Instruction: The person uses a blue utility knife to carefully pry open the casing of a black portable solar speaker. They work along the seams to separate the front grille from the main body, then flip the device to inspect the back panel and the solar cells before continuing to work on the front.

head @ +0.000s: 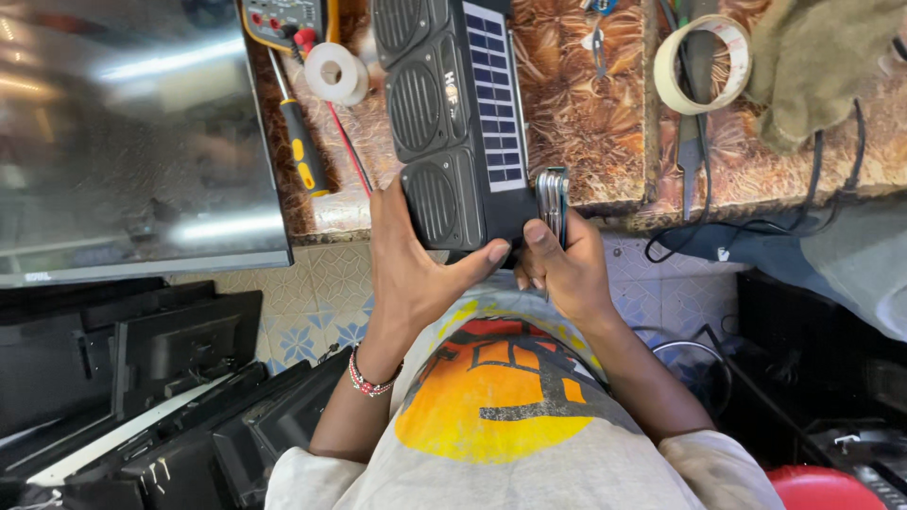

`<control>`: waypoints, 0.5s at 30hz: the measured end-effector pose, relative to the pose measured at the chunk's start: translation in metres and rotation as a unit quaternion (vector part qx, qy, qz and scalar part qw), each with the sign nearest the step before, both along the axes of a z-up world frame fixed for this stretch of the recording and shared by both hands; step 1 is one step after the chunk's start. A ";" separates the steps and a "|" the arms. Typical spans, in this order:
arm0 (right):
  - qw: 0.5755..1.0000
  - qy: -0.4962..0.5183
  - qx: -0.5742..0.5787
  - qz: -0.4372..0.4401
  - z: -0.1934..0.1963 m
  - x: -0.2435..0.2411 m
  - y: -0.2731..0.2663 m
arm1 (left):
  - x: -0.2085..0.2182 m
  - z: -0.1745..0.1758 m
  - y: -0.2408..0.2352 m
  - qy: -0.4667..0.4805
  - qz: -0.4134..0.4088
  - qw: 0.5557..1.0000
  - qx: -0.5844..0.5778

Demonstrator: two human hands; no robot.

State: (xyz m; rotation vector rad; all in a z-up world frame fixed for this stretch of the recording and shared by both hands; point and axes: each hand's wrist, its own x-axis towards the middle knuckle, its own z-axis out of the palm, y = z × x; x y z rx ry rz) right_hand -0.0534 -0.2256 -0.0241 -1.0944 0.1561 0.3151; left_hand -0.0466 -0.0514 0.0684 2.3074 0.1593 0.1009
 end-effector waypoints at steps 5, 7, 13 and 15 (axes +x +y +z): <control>0.984 -0.129 -0.122 -0.030 -0.007 -0.008 -0.006 | -0.016 -0.020 0.014 0.054 -0.006 0.986 -0.160; 0.972 -0.158 -0.171 -0.028 -0.002 -0.009 -0.013 | -0.019 -0.021 0.014 0.079 -0.014 0.981 -0.177; 0.956 -0.192 -0.217 -0.039 -0.010 -0.012 -0.017 | -0.023 -0.023 0.025 0.096 -0.071 0.954 -0.276; 0.957 -0.192 -0.214 -0.041 -0.011 -0.014 -0.019 | -0.025 -0.023 0.030 0.124 -0.085 0.944 -0.294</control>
